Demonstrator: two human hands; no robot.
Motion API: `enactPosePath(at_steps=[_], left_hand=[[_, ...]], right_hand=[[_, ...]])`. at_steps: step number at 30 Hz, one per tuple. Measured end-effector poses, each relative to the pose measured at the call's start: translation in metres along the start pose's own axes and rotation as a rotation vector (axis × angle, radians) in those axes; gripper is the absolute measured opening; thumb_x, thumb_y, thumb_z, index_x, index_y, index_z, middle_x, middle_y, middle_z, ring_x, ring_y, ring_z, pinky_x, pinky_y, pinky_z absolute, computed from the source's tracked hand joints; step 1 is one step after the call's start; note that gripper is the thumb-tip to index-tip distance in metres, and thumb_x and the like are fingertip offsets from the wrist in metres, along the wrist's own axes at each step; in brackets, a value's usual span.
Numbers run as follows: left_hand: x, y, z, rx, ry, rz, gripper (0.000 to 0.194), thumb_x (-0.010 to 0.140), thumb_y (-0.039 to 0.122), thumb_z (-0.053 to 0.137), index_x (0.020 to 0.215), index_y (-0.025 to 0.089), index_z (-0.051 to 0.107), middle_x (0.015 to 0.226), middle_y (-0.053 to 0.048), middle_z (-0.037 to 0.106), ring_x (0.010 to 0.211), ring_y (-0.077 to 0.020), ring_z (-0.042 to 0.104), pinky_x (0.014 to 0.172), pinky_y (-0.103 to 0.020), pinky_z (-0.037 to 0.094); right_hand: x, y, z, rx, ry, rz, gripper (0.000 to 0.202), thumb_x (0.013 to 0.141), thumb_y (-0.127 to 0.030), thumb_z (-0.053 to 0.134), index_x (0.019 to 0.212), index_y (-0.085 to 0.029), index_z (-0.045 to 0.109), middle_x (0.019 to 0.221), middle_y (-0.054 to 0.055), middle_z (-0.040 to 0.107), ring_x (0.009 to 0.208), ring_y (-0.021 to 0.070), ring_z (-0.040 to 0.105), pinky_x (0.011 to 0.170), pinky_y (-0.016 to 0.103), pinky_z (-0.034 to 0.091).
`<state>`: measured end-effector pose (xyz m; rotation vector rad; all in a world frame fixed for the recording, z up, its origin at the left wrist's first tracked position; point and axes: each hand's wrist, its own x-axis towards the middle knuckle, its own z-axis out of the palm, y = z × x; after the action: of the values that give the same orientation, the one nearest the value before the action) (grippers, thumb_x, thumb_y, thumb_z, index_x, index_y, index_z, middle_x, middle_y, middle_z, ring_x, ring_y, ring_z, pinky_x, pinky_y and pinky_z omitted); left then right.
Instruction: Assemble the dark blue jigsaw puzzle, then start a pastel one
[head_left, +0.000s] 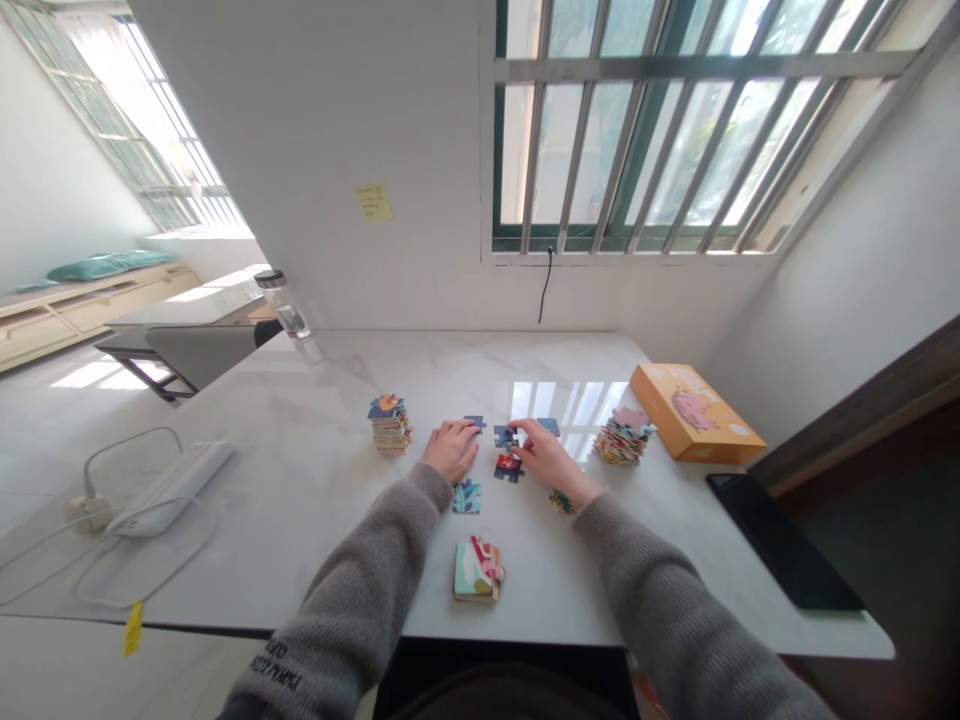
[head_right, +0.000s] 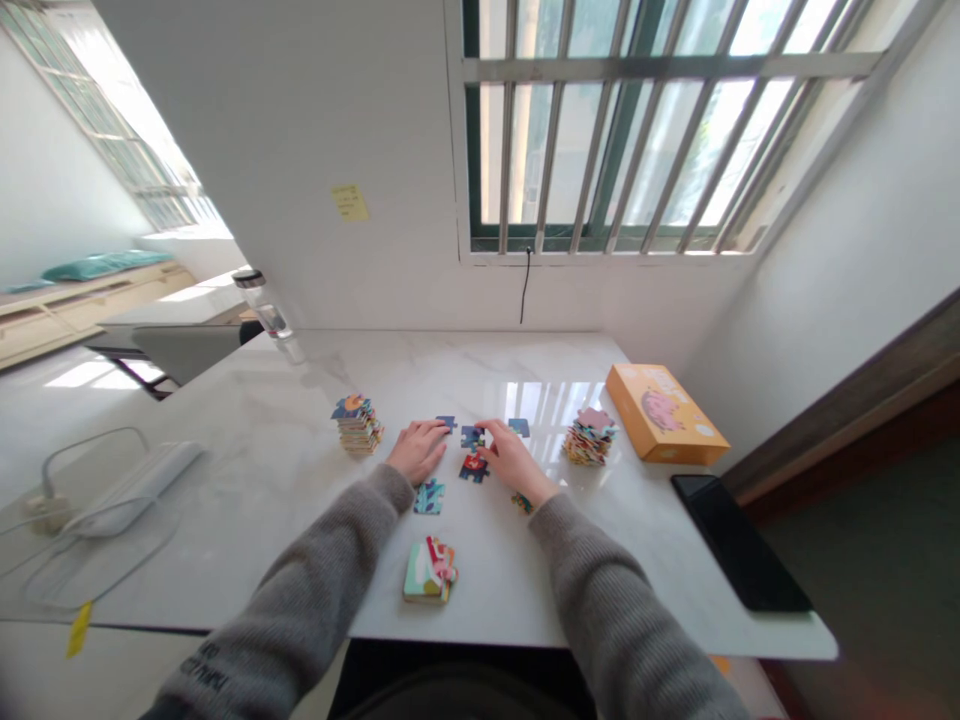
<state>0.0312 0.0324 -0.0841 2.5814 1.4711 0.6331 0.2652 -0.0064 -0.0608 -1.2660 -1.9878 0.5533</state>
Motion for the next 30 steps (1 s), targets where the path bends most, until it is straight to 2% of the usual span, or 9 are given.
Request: enactPosePath(at_steps=[3,6,12,19,30], left_hand=[[-0.001,0.0,-0.002,0.001,-0.008,0.002,0.036,0.096,0.028,0.052,0.13,0.025,0.061,0.139,-0.006,0.059,0.125,-0.0277,0.048,0.105,-0.048,0.042],[-0.002,0.0,-0.003,-0.018,-0.005,0.009,0.037,0.095,0.027,0.052,0.131,0.025,0.061,0.139,-0.006,0.059,0.125,-0.0274,0.048,0.106,-0.048,0.041],[-0.002,0.0,-0.003,-0.049,0.009,0.014,0.038,0.092,0.026,0.056,0.13,0.026,0.062,0.138,-0.006,0.06,0.125,-0.0281,0.049,0.105,-0.048,0.04],[-0.002,0.001,-0.004,-0.041,-0.021,0.014,0.04,0.091,0.028,0.058,0.131,0.025,0.061,0.138,-0.008,0.06,0.126,-0.0301,0.048,0.104,-0.05,0.041],[-0.003,0.001,-0.001,0.02,-0.035,0.02,0.044,0.093,0.034,0.057,0.137,0.03,0.058,0.14,-0.007,0.057,0.126,-0.031,0.047,0.104,-0.051,0.04]], right_hand=[[0.011,0.005,0.002,-0.118,0.026,-0.062,0.033,0.089,-0.012,0.06,0.121,-0.023,0.059,0.117,0.007,0.062,0.093,0.0179,0.061,0.089,0.034,0.05],[0.024,0.012,0.007,-0.279,0.015,-0.073,0.03,0.09,-0.013,0.061,0.119,-0.023,0.063,0.119,0.008,0.063,0.11,0.0236,0.057,0.098,0.039,0.045],[0.043,0.02,0.017,-0.354,-0.029,-0.004,0.024,0.094,-0.019,0.062,0.117,-0.026,0.067,0.12,0.007,0.064,0.109,0.0233,0.058,0.094,0.038,0.043],[0.048,0.017,0.023,-0.368,-0.051,-0.001,0.021,0.095,-0.021,0.06,0.113,-0.027,0.07,0.12,0.006,0.065,0.111,0.0242,0.057,0.094,0.039,0.042],[0.049,0.009,0.015,-0.428,-0.147,-0.005,0.037,0.091,-0.009,0.049,0.115,-0.028,0.069,0.128,0.006,0.064,0.11,0.0279,0.054,0.092,0.041,0.043]])
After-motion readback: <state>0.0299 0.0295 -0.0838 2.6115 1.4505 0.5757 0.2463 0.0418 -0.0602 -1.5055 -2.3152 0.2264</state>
